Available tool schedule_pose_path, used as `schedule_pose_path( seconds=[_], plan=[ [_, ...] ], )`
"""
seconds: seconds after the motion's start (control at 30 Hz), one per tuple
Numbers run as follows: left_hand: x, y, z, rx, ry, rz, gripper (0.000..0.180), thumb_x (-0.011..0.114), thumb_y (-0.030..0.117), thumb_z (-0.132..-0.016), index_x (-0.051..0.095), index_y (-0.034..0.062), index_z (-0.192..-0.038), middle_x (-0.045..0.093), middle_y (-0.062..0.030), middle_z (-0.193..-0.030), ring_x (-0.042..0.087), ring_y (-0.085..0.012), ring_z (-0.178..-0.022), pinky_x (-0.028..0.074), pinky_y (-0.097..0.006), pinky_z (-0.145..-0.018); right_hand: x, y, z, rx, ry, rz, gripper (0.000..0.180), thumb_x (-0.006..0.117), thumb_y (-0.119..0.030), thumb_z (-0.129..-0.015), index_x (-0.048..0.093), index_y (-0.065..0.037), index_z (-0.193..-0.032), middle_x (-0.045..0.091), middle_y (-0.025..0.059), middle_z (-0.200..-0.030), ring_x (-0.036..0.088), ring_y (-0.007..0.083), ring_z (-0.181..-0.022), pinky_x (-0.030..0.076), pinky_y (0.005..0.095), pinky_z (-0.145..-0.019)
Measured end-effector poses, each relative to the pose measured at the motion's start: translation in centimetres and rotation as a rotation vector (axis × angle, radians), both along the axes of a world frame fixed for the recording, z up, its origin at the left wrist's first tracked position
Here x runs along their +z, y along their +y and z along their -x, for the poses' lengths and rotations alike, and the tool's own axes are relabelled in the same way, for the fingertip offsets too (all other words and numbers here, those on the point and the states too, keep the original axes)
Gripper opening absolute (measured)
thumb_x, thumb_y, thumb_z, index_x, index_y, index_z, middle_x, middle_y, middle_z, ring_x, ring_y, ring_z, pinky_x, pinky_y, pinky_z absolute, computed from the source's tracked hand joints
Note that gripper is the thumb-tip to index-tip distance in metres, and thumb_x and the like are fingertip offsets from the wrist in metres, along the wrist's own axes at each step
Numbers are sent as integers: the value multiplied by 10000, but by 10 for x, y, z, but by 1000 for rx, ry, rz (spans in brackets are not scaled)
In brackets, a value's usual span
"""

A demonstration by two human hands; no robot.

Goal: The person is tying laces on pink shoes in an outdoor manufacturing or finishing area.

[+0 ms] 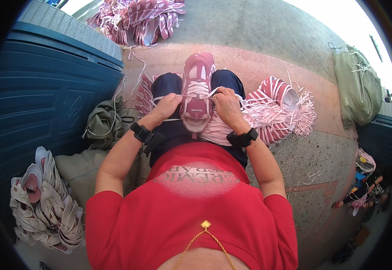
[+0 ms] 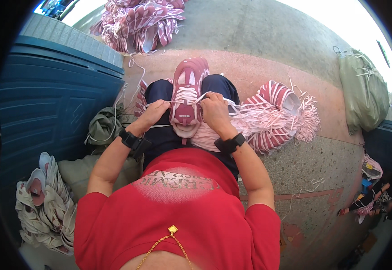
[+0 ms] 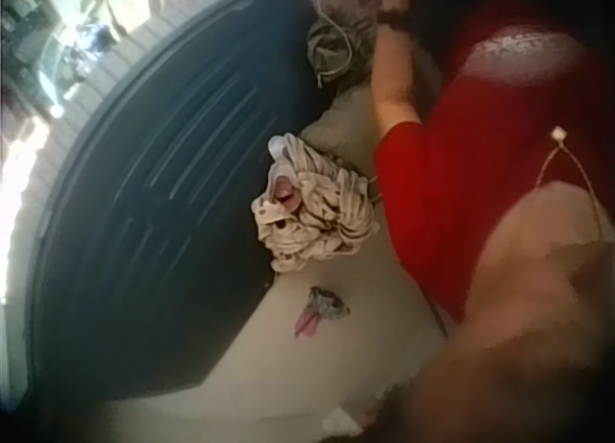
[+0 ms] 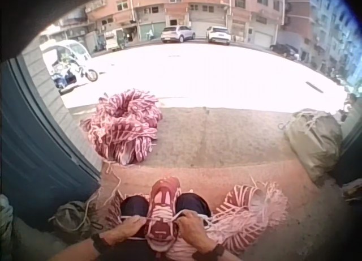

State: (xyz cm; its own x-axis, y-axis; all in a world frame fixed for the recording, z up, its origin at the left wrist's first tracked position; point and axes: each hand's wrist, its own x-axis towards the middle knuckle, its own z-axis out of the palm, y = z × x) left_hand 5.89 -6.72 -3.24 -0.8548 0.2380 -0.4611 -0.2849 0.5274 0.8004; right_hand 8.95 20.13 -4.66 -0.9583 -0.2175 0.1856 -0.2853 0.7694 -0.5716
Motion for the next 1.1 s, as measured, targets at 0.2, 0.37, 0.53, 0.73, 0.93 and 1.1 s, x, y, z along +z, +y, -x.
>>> schedule_pose_path(
  seconds=[0.2,0.37,0.53,0.73,0.93,1.1],
  plan=[
    [0,-17,-2,7,-90,-65,286,568,246,-996,674,-12,-1061,599,-2,-766,529,-81,-705,442,-266,-640,2,-10,1,24,161,-111,135,599,-131,-818,718,-72,-841,662,65,-1056,574,263,-1078,410,436,-891],
    [-1,-9,-11,-52,167,101,214,659,208,-910,706,-1,-914,683,-87,-716,660,-201,-669,506,-341,-637,2,-20,7,76,205,-350,117,596,-151,-809,692,-85,-811,636,49,-932,570,235,-976,387,416,-835],
    [-4,5,-1,-142,645,320,183,680,220,-868,726,45,-838,696,-164,-727,699,-338,-700,544,-412,-674,-2,-16,7,-36,239,-193,122,665,-250,-837,701,-134,-841,640,19,-885,570,224,-940,377,414,-816],
    [19,18,15,-579,946,698,107,661,185,-803,716,99,-772,668,-75,-733,615,-281,-824,459,-431,-689,-8,-12,3,-92,141,-209,171,701,-301,-845,710,-139,-790,642,22,-865,573,230,-922,373,419,-806],
    [25,31,19,-751,869,752,110,622,158,-798,705,87,-792,683,-84,-765,616,-294,-855,458,-437,-697,-3,-12,2,-61,129,-222,230,695,-316,-853,719,-113,-749,646,58,-806,593,251,-896,383,433,-789],
    [4,20,-3,-319,561,494,200,558,148,-945,688,-2,-960,683,-224,-859,607,-430,-790,503,-506,-769,13,-17,-9,-29,167,-261,380,640,-409,-901,741,-57,-801,660,108,-823,601,288,-916,403,459,-799]
  ],
)
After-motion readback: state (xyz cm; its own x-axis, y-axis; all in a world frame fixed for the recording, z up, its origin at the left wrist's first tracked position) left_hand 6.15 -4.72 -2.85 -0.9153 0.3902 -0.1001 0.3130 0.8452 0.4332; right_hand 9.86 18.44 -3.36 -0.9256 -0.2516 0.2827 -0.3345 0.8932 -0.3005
